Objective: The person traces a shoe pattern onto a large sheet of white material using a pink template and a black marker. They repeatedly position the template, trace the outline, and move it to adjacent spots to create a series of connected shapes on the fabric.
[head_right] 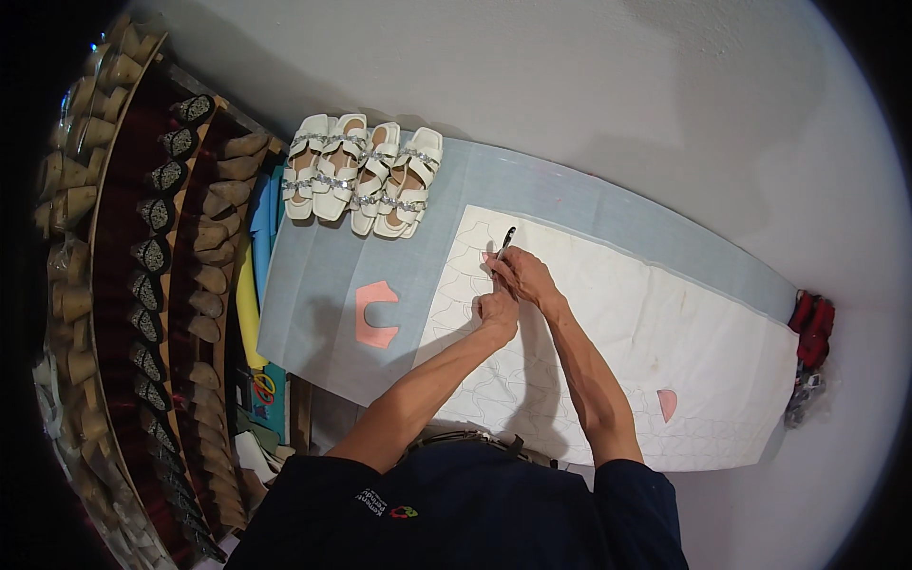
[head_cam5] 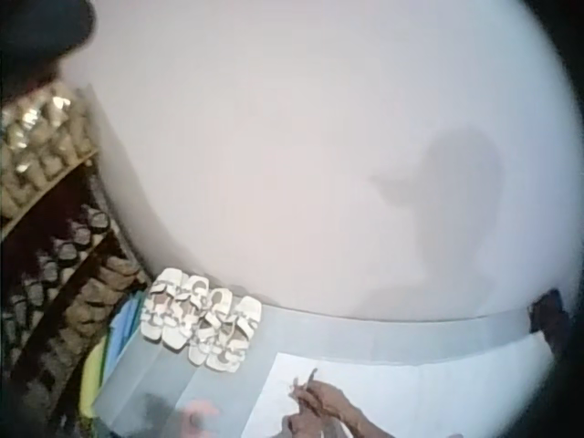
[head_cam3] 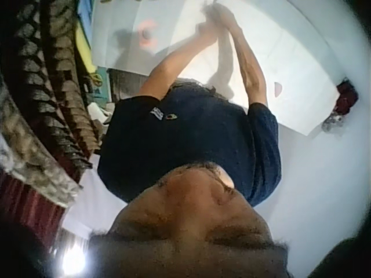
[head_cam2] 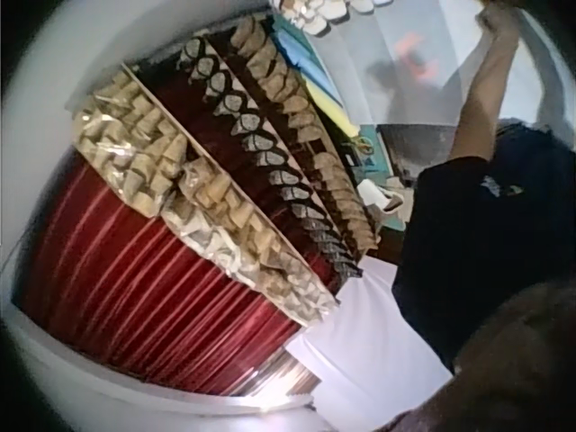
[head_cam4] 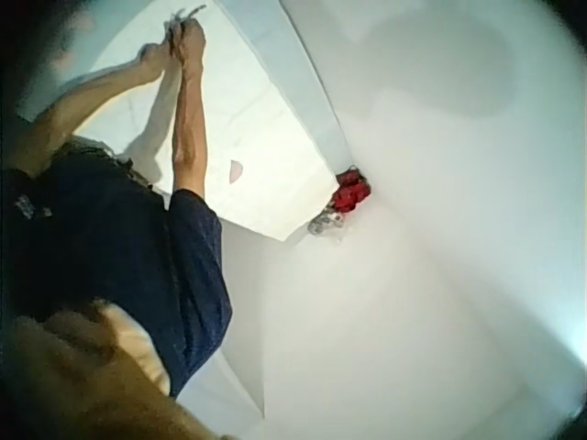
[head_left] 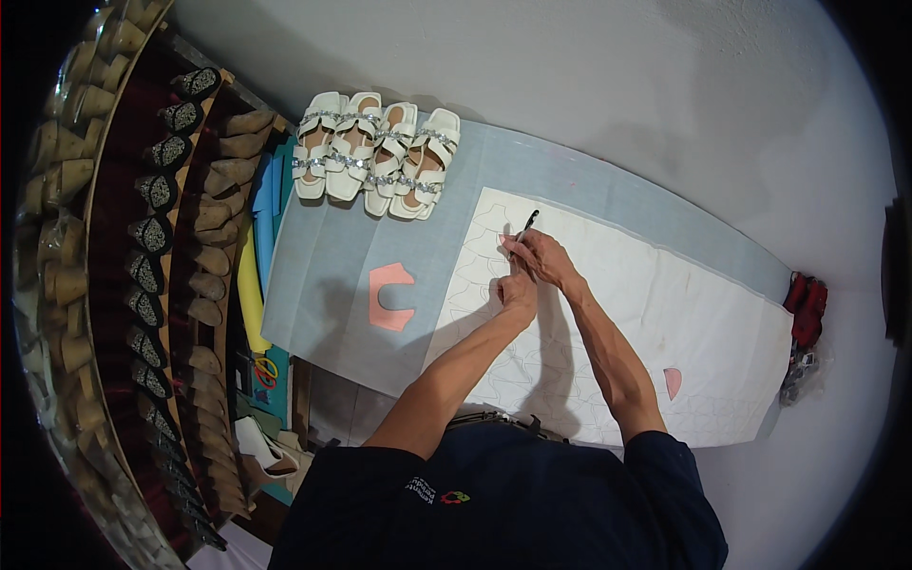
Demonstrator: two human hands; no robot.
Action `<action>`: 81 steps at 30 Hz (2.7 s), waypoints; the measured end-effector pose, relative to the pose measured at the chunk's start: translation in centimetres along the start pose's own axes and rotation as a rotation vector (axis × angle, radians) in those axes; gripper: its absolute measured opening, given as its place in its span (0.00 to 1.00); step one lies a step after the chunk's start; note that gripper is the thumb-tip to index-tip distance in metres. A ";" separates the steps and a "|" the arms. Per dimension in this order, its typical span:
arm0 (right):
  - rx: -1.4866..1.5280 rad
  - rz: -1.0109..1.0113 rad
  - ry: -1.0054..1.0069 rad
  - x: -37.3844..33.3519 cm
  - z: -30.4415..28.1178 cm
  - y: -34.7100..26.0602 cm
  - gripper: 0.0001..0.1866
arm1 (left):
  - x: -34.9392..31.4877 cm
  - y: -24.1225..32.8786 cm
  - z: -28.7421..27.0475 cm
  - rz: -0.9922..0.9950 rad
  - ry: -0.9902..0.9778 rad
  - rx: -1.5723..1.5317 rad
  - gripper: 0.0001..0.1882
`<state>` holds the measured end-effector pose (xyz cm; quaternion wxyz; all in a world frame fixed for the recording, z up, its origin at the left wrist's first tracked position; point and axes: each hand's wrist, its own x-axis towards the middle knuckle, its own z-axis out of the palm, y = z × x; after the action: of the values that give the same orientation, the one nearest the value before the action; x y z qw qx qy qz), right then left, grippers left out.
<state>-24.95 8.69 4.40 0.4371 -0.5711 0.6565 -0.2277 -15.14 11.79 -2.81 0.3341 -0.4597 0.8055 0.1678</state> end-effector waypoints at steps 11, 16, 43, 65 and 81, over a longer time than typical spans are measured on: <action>-0.128 -0.045 0.017 0.3 0.5 0.6 0.31 | -0.2 -0.3 0.1 0.013 0.022 0.021 0.36; -0.309 -0.196 0.061 0.7 0.7 1.6 0.25 | -0.6 -0.5 -1.3 0.016 -0.009 -0.008 0.43; -0.213 -0.333 0.084 3.9 1.4 1.3 0.21 | -1.7 -2.4 -1.2 0.099 0.171 -0.272 0.51; -0.137 -0.143 0.203 4.2 1.8 0.2 0.22 | -3.0 -5.9 -2.1 0.248 0.313 -0.404 0.41; -0.116 -0.187 0.219 2.9 1.0 1.6 0.22 | -3.0 -6.9 -1.7 0.280 0.413 -0.440 0.35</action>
<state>-24.89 6.55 1.65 0.3061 -0.6259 0.6561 -0.2900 -8.86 9.12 0.75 0.0302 -0.4301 0.8560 0.2851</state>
